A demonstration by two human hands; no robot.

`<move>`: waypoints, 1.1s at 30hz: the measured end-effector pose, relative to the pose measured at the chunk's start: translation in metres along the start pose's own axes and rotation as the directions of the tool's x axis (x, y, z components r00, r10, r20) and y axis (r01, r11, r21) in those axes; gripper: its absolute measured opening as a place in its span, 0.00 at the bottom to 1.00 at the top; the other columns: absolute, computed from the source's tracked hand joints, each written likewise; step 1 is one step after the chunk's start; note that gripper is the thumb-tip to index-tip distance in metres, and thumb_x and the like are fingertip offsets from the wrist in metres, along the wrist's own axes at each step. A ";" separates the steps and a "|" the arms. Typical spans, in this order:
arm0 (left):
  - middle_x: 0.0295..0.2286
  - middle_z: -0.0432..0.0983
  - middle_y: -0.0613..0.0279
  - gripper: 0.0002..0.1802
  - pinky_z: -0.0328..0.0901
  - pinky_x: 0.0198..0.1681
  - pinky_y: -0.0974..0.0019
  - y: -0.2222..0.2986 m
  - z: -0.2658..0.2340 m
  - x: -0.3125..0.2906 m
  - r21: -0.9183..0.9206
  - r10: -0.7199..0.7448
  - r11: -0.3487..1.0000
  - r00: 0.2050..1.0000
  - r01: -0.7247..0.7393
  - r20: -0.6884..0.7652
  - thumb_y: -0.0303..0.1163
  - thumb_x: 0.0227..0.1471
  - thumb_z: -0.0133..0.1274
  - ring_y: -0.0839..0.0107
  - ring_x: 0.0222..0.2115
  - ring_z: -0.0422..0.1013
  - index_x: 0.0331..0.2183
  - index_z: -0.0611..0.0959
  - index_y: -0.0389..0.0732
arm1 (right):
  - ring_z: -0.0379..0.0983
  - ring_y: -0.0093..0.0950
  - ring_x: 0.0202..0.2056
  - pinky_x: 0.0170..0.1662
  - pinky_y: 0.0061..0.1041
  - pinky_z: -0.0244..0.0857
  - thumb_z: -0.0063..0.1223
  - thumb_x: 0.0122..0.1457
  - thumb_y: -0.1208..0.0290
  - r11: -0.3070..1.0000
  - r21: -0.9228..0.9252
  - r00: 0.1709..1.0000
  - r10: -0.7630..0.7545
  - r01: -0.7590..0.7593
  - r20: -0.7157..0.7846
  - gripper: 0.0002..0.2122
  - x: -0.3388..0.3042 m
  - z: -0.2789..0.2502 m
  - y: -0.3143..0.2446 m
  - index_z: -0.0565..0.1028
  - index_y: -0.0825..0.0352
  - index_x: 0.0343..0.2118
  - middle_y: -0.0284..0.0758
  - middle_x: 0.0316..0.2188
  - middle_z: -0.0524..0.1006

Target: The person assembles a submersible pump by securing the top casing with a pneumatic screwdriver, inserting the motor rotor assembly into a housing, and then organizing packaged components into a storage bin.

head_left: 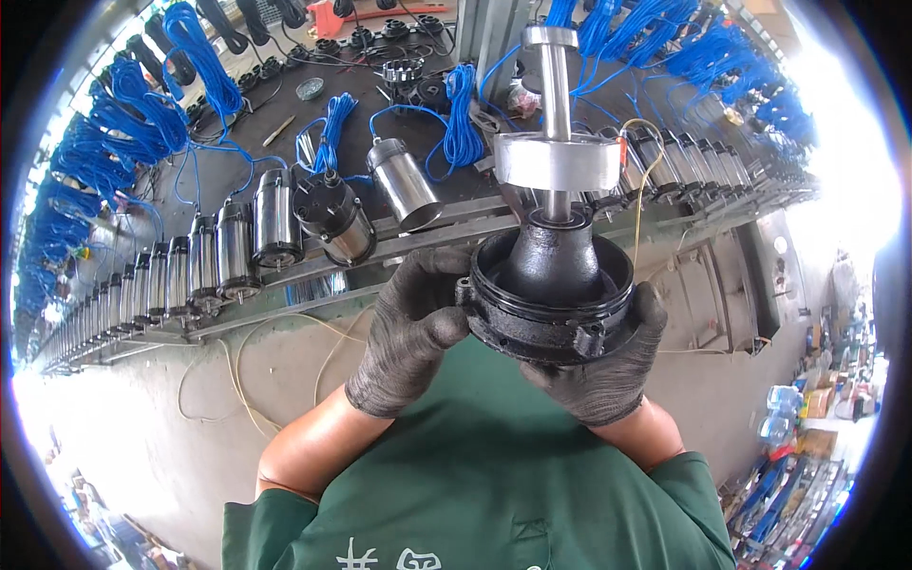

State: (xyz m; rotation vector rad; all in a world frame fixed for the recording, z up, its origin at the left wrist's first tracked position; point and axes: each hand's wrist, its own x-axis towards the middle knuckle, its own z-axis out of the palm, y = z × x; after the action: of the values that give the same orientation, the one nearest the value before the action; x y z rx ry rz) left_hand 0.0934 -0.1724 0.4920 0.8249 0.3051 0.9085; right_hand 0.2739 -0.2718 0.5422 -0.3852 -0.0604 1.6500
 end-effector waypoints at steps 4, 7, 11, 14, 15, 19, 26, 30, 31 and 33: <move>0.52 0.75 0.55 0.45 0.66 0.58 0.58 -0.004 0.021 0.002 0.080 0.015 0.997 1.000 -0.013 -0.027 0.50 0.41 0.75 0.65 0.54 0.70 0.55 0.74 0.35 | 0.79 0.47 0.45 0.32 0.42 0.79 0.50 0.53 0.31 0.999 -0.031 0.995 0.027 -0.024 0.095 0.44 -0.007 -0.006 -0.018 0.61 0.61 0.65 0.50 0.56 0.71; 0.53 0.75 0.55 0.48 0.66 0.58 0.59 -0.009 0.031 0.001 0.080 0.037 0.996 0.998 -0.034 -0.043 0.51 0.41 0.75 0.66 0.54 0.70 0.56 0.74 0.35 | 0.79 0.46 0.45 0.30 0.40 0.79 0.50 0.53 0.29 0.999 0.011 0.986 0.051 -0.054 0.160 0.45 -0.009 0.000 -0.026 0.62 0.61 0.65 0.50 0.55 0.72; 0.54 0.74 0.54 0.50 0.65 0.59 0.60 -0.020 0.038 0.000 0.045 0.090 0.995 0.995 -0.088 -0.046 0.52 0.42 0.74 0.66 0.55 0.70 0.59 0.72 0.34 | 0.80 0.45 0.42 0.28 0.39 0.78 0.48 0.54 0.28 0.987 -0.154 0.976 0.001 0.034 0.218 0.45 -0.009 -0.008 -0.033 0.62 0.62 0.65 0.50 0.54 0.73; 0.56 0.73 0.54 0.50 0.64 0.60 0.59 -0.019 0.038 -0.003 0.043 0.037 0.998 0.999 -0.036 -0.021 0.51 0.43 0.73 0.65 0.57 0.68 0.60 0.72 0.34 | 0.80 0.46 0.42 0.27 0.38 0.79 0.48 0.55 0.28 0.962 -0.268 0.976 0.006 0.054 0.219 0.44 -0.010 -0.013 -0.039 0.62 0.62 0.64 0.51 0.53 0.73; 0.56 0.73 0.54 0.50 0.64 0.60 0.59 -0.020 0.038 -0.004 0.042 0.043 0.998 0.999 -0.042 -0.028 0.51 0.43 0.73 0.65 0.57 0.68 0.60 0.72 0.34 | 0.80 0.46 0.42 0.27 0.38 0.79 0.48 0.55 0.28 0.959 -0.279 0.975 0.012 0.052 0.222 0.44 -0.011 -0.012 -0.040 0.62 0.62 0.64 0.51 0.53 0.73; 0.57 0.72 0.53 0.49 0.63 0.61 0.58 -0.021 0.043 -0.005 0.033 0.060 0.998 0.998 -0.059 -0.028 0.49 0.45 0.73 0.65 0.58 0.68 0.61 0.71 0.34 | 0.79 0.49 0.45 0.28 0.42 0.79 0.47 0.56 0.28 0.995 -0.096 0.981 0.028 -0.009 0.191 0.44 -0.013 -0.021 -0.038 0.61 0.59 0.66 0.51 0.56 0.72; 0.56 0.73 0.54 0.44 0.62 0.62 0.59 -0.025 0.041 -0.005 0.083 0.102 0.991 0.995 -0.102 0.002 0.46 0.47 0.72 0.66 0.57 0.68 0.59 0.73 0.35 | 0.72 0.55 0.55 0.40 0.53 0.79 0.45 0.53 0.24 0.987 0.105 0.986 0.135 -0.125 -0.093 0.46 -0.027 0.003 -0.046 0.57 0.50 0.70 0.50 0.64 0.63; 0.55 0.73 0.54 0.44 0.63 0.61 0.58 -0.022 0.042 -0.007 0.060 0.111 0.992 0.994 -0.111 -0.004 0.45 0.47 0.72 0.66 0.56 0.69 0.59 0.74 0.34 | 0.75 0.53 0.51 0.35 0.47 0.80 0.40 0.51 0.21 0.997 -0.019 0.966 0.063 -0.071 -0.251 0.48 -0.024 0.007 -0.045 0.56 0.52 0.69 0.50 0.63 0.66; 0.55 0.73 0.54 0.43 0.63 0.61 0.59 -0.025 0.041 -0.008 0.036 0.151 0.988 0.988 -0.150 -0.012 0.44 0.47 0.72 0.65 0.57 0.69 0.58 0.74 0.33 | 0.77 0.51 0.49 0.32 0.43 0.79 0.38 0.51 0.20 0.981 -0.180 0.998 0.062 -0.066 -0.027 0.49 -0.018 -0.001 -0.044 0.57 0.54 0.69 0.51 0.61 0.68; 0.55 0.73 0.54 0.42 0.64 0.61 0.59 -0.027 0.038 -0.010 0.029 0.145 0.989 0.989 -0.144 -0.024 0.43 0.47 0.72 0.65 0.57 0.69 0.58 0.74 0.33 | 0.79 0.48 0.44 0.26 0.37 0.77 0.36 0.51 0.19 0.976 -0.217 0.999 0.027 -0.037 -0.047 0.51 -0.024 0.008 -0.042 0.57 0.57 0.68 0.52 0.57 0.71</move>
State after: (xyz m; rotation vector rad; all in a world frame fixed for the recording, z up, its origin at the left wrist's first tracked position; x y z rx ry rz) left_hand 0.1242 -0.2087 0.4965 0.8692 0.2838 1.0535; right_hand 0.3129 -0.2890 0.5662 -0.5918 -0.2042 1.6710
